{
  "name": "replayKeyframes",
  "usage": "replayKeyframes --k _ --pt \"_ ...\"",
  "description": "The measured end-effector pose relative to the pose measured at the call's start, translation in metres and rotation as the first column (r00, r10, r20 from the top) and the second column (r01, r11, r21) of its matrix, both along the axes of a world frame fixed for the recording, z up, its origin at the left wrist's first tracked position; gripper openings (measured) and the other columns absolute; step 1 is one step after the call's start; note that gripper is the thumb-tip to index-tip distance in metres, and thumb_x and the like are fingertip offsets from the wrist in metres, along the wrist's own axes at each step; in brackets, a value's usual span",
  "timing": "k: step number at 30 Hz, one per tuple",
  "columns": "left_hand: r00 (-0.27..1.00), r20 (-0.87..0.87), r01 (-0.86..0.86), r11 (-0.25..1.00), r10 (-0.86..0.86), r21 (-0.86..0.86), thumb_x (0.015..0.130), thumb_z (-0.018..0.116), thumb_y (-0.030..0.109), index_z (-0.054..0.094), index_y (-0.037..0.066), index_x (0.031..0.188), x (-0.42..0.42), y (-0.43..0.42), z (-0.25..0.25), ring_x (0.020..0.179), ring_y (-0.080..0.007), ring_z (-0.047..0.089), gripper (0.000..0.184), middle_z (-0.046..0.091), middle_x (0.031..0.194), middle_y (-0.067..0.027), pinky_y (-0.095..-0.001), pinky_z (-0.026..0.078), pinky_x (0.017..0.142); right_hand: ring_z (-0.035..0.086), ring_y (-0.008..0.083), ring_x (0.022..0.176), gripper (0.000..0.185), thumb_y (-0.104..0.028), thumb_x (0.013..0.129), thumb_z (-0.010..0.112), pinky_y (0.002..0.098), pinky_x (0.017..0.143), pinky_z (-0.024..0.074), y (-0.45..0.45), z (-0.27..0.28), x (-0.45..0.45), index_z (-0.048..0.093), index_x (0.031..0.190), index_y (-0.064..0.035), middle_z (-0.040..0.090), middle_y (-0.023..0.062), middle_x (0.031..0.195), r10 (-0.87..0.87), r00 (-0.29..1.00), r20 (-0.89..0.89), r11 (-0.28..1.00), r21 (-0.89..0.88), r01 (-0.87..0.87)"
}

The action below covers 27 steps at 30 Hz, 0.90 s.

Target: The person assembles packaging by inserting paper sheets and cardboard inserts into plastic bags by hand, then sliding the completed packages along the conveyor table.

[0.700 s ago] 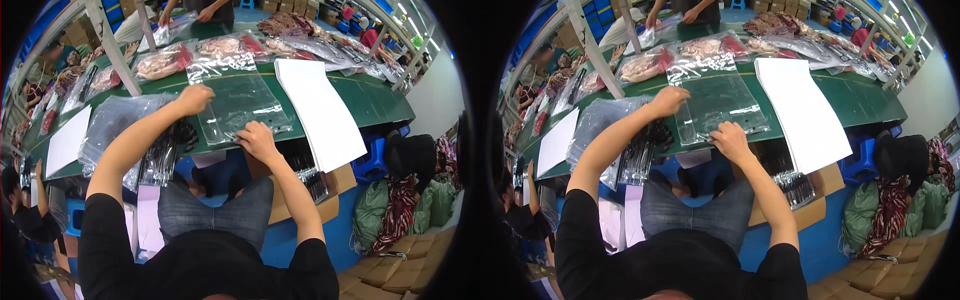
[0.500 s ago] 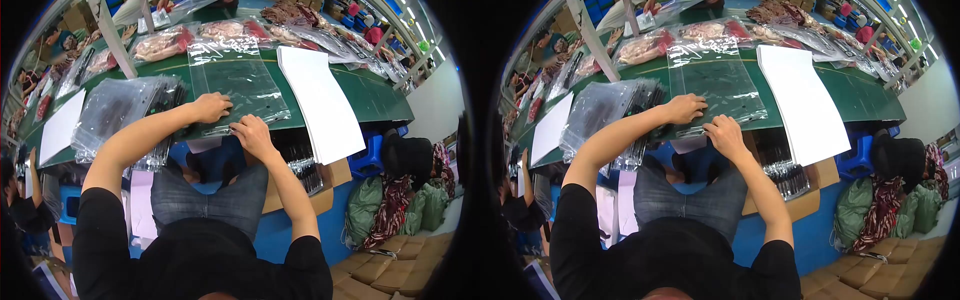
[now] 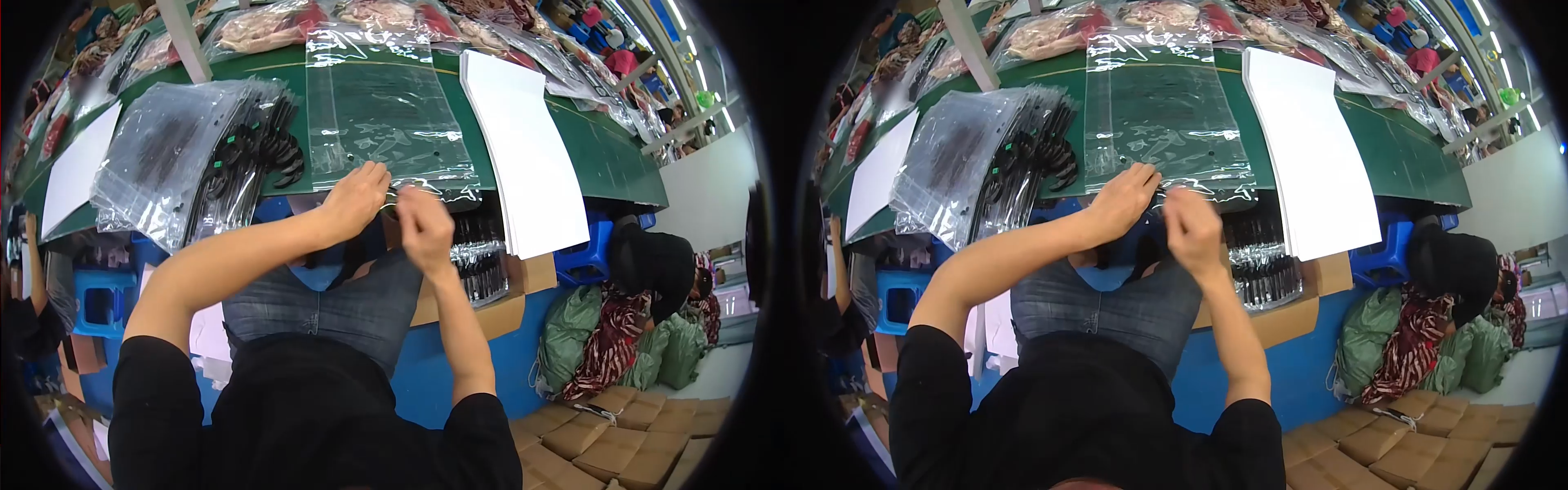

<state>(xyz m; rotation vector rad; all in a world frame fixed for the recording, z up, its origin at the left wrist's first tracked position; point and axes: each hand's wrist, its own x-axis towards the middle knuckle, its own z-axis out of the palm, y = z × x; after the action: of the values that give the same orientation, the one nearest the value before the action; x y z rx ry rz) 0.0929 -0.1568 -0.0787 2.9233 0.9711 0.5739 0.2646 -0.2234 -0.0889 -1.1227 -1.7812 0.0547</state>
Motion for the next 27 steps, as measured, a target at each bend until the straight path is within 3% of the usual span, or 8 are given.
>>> replayKeyframes --k 2,4,5,8,13,16,24,27 --pt "0.999 0.043 -0.026 0.999 0.025 0.029 0.073 0.063 0.005 0.06 -0.008 0.111 0.0 -0.006 -0.004 0.105 -0.031 0.056 0.041 0.056 0.108 -0.0173 -0.0346 0.049 0.09 0.065 0.0334 0.098 0.009 -0.003 0.083 0.071 0.0427 0.085 0.0517 0.016 0.004 0.02 0.071 0.09 0.0017 0.07 0.0138 0.096 -0.056 0.997 -0.054 0.998 0.008 0.056" --pt "0.991 0.12 -0.065 0.992 0.052 0.111 0.07 0.065 0.006 0.06 -0.006 0.099 0.001 -0.012 -0.005 0.099 -0.0294 0.055 0.031 0.056 0.104 -0.0172 -0.0338 0.048 0.087 0.064 0.0329 0.092 0.009 -0.005 0.085 0.069 0.0411 0.081 0.0517 0.03 0.006 0.033 0.07 0.092 0.0009 0.068 0.0132 0.094 -0.194 0.949 0.247 0.972 -0.078 0.219" --pt "0.991 0.119 -0.068 0.992 0.055 0.107 0.07 0.065 0.006 0.06 -0.006 0.099 0.003 -0.014 -0.003 0.099 -0.0294 0.055 0.031 0.056 0.104 -0.0172 -0.0338 0.048 0.087 0.064 0.0329 0.092 0.009 -0.005 0.085 0.069 0.0411 0.081 0.0517 0.03 0.003 0.031 0.07 0.092 0.0009 0.068 0.0132 0.094 -0.19 0.95 0.247 0.973 -0.082 0.216" --pt "0.981 0.068 -0.173 0.98 0.18 -0.096 0.079 0.062 0.006 0.057 -0.01 0.122 0.012 -0.019 0.001 0.119 -0.0346 0.053 0.047 0.055 0.124 -0.0217 -0.0391 0.045 0.102 0.061 0.032 0.09 0.012 -0.002 0.084 0.067 0.0417 0.081 0.0507 0.038 -0.005 0.028 0.069 0.095 0.0002 0.065 0.0125 0.094 -0.189 0.941 0.28 0.98 -0.006 0.198" --pt "0.93 0.24 -0.268 0.961 0.277 -0.072 0.086 0.059 0.013 0.052 -0.011 0.129 0.039 -0.005 -0.028 0.131 -0.0394 0.045 0.05 0.05 0.137 -0.027 -0.0446 0.036 0.111 0.061 0.0315 0.092 0.015 -0.002 0.084 0.066 0.0412 0.081 0.0507 0.032 -0.01 0.026 0.069 0.099 0.0002 0.064 0.0124 0.099 -0.176 0.945 0.276 0.984 0.01 0.18" --pt "0.841 0.314 -0.414 0.898 0.441 -0.152 0.095 0.054 0.019 0.04 -0.008 0.142 0.044 0.014 -0.028 0.141 -0.0417 0.037 0.057 0.042 0.147 -0.0286 -0.0512 0.029 0.116 0.062 0.033 0.1 0.015 -0.005 0.089 0.063 0.0406 0.086 0.0504 0.03 -0.009 0.027 0.069 0.102 -0.0001 0.066 0.0144 0.107 -0.164 0.942 0.293 0.982 -0.044 0.185" --pt "0.934 0.194 -0.273 0.95 0.299 -0.15 0.09 0.055 0.018 0.036 -0.007 0.146 0.029 0.016 -0.038 0.146 -0.0424 0.028 0.065 0.035 0.152 -0.0303 -0.0523 0.021 0.12 0.054 0.0365 0.125 0.036 -0.012 0.095 0.055 0.0431 0.106 0.0419 0.106 -0.027 0.027 0.057 0.128 0.002 0.06 0.0193 0.132 0.028 0.88 0.475 0.993 -0.112 0.029" --pt "0.934 0.105 -0.318 0.927 0.343 -0.201 0.088 0.056 0.018 0.037 -0.007 0.146 0.029 0.018 -0.037 0.147 -0.0412 0.026 0.066 0.035 0.152 -0.0287 -0.0521 0.019 0.121 0.051 0.0355 0.13 0.039 -0.015 0.095 0.054 0.0444 0.11 0.0387 0.144 -0.029 0.02 0.056 0.131 0.0005 0.058 0.0188 0.135 -0.051 0.9 0.432 0.983 -0.137 0.122"
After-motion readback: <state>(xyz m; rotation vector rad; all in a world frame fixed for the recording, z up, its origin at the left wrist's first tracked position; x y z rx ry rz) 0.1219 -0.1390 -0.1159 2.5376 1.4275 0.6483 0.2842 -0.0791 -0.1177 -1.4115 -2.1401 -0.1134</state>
